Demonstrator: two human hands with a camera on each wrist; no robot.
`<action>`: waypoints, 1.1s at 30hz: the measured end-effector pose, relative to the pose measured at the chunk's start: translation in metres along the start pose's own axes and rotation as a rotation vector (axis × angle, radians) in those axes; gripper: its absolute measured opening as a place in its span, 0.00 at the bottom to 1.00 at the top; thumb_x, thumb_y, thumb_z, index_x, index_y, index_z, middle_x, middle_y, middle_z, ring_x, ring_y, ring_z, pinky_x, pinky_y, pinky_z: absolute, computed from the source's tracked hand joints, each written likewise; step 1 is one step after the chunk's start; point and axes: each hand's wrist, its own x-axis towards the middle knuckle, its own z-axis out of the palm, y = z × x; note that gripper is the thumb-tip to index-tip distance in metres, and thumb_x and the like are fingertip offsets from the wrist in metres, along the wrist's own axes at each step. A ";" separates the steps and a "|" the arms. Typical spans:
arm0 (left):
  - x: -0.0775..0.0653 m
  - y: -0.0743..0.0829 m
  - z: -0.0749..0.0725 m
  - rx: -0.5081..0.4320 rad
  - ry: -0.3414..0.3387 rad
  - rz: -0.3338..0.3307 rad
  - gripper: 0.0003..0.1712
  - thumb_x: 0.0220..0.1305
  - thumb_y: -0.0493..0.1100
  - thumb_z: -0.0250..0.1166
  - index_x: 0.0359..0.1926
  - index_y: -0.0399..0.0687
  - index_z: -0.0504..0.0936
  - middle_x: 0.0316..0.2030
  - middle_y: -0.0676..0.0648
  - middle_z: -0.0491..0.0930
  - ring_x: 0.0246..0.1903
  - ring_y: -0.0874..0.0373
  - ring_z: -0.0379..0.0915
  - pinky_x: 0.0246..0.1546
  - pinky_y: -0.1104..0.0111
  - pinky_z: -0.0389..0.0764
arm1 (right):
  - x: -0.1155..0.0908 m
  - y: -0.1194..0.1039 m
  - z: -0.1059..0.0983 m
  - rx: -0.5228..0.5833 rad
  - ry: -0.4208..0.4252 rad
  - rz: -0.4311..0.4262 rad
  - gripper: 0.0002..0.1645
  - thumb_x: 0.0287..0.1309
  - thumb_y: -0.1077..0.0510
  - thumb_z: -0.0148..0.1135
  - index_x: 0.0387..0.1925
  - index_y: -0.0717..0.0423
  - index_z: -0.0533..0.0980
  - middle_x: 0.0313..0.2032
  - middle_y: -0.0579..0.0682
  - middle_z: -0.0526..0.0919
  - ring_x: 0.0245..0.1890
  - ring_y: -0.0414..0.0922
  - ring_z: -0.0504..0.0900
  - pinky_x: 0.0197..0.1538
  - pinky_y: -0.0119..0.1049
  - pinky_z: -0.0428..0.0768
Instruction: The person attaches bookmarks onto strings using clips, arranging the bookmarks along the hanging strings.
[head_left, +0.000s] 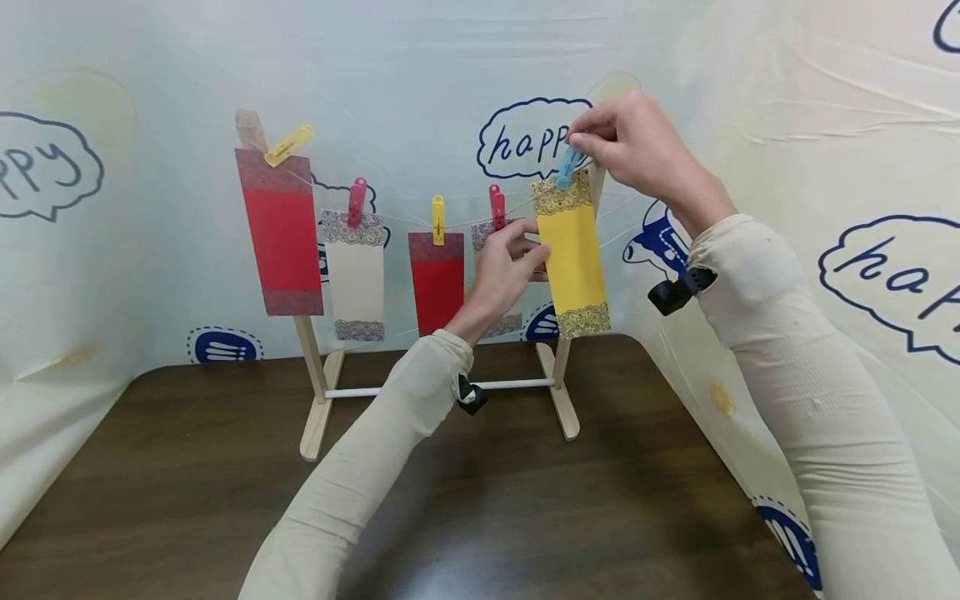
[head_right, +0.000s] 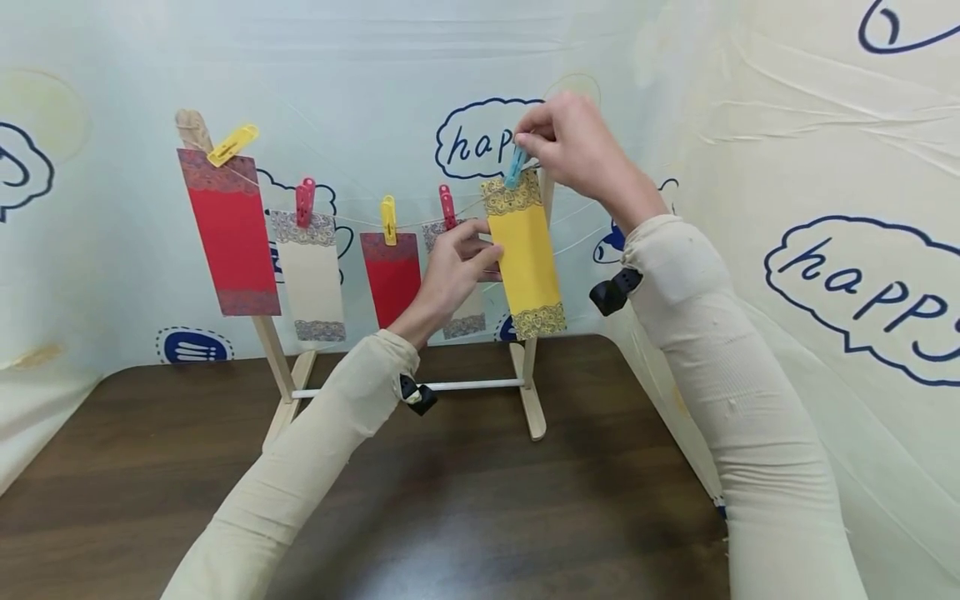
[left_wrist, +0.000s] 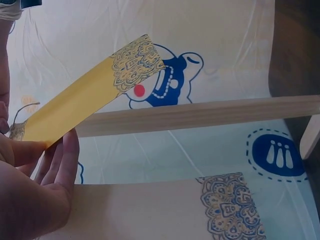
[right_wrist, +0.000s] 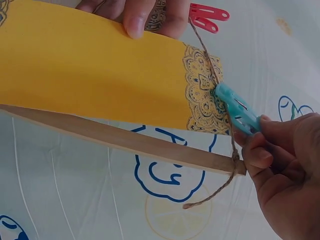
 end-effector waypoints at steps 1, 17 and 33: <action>0.000 0.000 0.000 0.003 -0.001 -0.001 0.12 0.69 0.35 0.62 0.53 0.41 0.79 0.39 0.43 0.86 0.34 0.51 0.85 0.37 0.62 0.86 | 0.000 0.000 0.000 -0.001 0.001 -0.003 0.21 0.74 0.53 0.52 0.56 0.62 0.80 0.45 0.56 0.85 0.36 0.47 0.78 0.40 0.30 0.75; -0.012 -0.012 -0.008 0.086 -0.098 -0.095 0.24 0.72 0.36 0.59 0.67 0.39 0.71 0.57 0.39 0.80 0.52 0.51 0.81 0.48 0.64 0.83 | -0.030 0.001 0.010 -0.079 0.058 -0.028 0.28 0.73 0.51 0.52 0.69 0.57 0.68 0.45 0.57 0.81 0.35 0.47 0.73 0.35 0.35 0.72; -0.054 -0.038 -0.041 0.233 -0.210 -0.147 0.18 0.71 0.38 0.61 0.60 0.40 0.77 0.54 0.42 0.81 0.50 0.45 0.81 0.48 0.54 0.83 | -0.081 0.015 0.030 -0.107 0.413 -0.222 0.20 0.64 0.66 0.58 0.58 0.58 0.79 0.28 0.55 0.79 0.22 0.40 0.69 0.33 0.28 0.69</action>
